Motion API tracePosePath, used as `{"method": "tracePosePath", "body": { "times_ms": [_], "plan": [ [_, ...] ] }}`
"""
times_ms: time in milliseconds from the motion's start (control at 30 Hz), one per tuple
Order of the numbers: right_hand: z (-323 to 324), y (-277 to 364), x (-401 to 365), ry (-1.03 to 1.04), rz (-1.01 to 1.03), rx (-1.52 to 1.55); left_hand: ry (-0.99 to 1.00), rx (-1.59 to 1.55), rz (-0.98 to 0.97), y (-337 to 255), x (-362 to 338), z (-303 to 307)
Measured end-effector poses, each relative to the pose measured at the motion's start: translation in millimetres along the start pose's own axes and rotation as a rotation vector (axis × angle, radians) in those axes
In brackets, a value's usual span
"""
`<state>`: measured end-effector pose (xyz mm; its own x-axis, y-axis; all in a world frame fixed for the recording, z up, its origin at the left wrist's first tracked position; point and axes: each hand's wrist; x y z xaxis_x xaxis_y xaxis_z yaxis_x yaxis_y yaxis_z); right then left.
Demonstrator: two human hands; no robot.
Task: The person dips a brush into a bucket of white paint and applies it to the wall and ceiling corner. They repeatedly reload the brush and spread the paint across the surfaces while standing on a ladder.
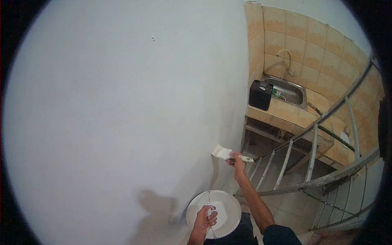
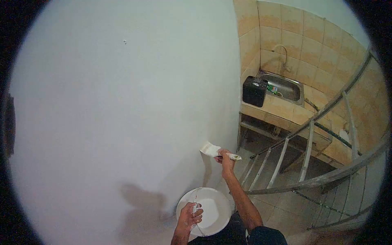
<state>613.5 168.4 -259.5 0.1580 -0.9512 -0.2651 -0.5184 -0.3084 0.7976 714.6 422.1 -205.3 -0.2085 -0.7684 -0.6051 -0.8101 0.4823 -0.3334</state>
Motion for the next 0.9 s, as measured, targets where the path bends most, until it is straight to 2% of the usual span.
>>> {"method": "tracePosePath", "body": {
  "times_ms": [33,67,133,267,333,467,500,567,667,733,767,900],
  "plan": [
    [1,4,-3,-0.034,-0.047,-0.018,0.083,-0.024,0.002,1,3,5],
    [-7,16,-9,-0.034,-0.046,-0.018,0.084,-0.023,0.002,1,3,2],
    [-38,43,-16,-0.013,0.12,-0.132,0.015,0.014,0.021,0,0,-4],
    [-113,133,-43,0.248,0.333,0.03,0.067,0.062,0.018,-4,-3,-7],
    [-136,183,-66,0.331,0.396,0.109,0.021,0.06,-0.01,-1,-6,-13],
    [-153,205,-95,0.476,0.554,0.323,0.085,0.036,-0.008,-1,-3,-10],
    [-153,194,-94,0.478,0.557,0.313,0.076,0.046,-0.006,-1,-3,-10],
    [-143,145,-81,0.347,0.451,0.29,0.07,0.058,-0.001,-1,-4,-7],
    [-95,61,-63,0.192,0.271,0.148,0.097,0.037,0.004,2,-7,-5],
    [-59,16,-57,0.073,0.135,0.015,0.034,0.079,0.01,4,-9,-6],
    [-48,-1,-57,0.009,0.055,-0.041,0.036,0.092,0.009,5,-11,-2],
    [-35,-19,-59,-0.055,0.008,-0.172,0.151,0.023,0.009,15,-12,14]
  ]
}}
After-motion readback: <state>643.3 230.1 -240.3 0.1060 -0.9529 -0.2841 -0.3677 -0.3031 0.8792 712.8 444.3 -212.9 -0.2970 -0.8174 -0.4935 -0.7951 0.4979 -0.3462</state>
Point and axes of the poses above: each hand's wrist, its own x-axis towards the middle knuckle, its own z-axis out of the back of the hand, y = z × x, and after that the axes turned 7 degrees about y, right-handed
